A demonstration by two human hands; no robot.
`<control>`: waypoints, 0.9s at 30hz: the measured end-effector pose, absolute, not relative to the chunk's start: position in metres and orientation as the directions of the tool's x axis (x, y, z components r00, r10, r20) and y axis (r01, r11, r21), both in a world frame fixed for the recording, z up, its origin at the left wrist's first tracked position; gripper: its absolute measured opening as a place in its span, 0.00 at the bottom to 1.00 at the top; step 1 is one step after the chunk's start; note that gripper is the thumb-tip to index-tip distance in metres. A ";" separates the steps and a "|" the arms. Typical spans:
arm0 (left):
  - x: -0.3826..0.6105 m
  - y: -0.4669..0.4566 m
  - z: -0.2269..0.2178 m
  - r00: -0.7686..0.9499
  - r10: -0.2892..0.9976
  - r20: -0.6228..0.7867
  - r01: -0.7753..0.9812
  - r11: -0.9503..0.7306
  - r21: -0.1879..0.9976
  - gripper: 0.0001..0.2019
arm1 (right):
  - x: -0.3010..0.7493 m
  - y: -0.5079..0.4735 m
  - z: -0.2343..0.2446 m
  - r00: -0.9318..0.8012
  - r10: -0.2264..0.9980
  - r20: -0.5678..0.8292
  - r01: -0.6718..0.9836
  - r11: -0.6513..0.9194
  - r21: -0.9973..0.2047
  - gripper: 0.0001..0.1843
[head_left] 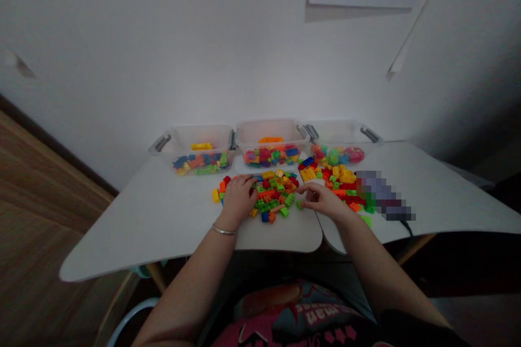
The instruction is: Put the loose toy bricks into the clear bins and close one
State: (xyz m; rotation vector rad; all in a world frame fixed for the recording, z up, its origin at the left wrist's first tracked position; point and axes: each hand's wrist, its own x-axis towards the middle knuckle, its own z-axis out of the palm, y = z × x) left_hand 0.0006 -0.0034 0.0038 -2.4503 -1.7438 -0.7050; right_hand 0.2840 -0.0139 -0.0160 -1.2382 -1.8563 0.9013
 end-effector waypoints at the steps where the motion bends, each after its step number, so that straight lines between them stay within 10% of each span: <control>1: 0.001 -0.004 0.004 0.257 0.884 0.390 0.907 -0.360 0.218 0.17 | 0.286 -0.015 -0.017 -0.320 0.938 0.134 0.438 0.271 -0.857 0.20; 27: 0.000 -0.004 0.004 0.260 0.880 0.398 0.903 -0.367 0.223 0.17 | 0.273 -0.015 -0.024 -0.070 0.971 0.228 0.378 0.238 -0.895 0.17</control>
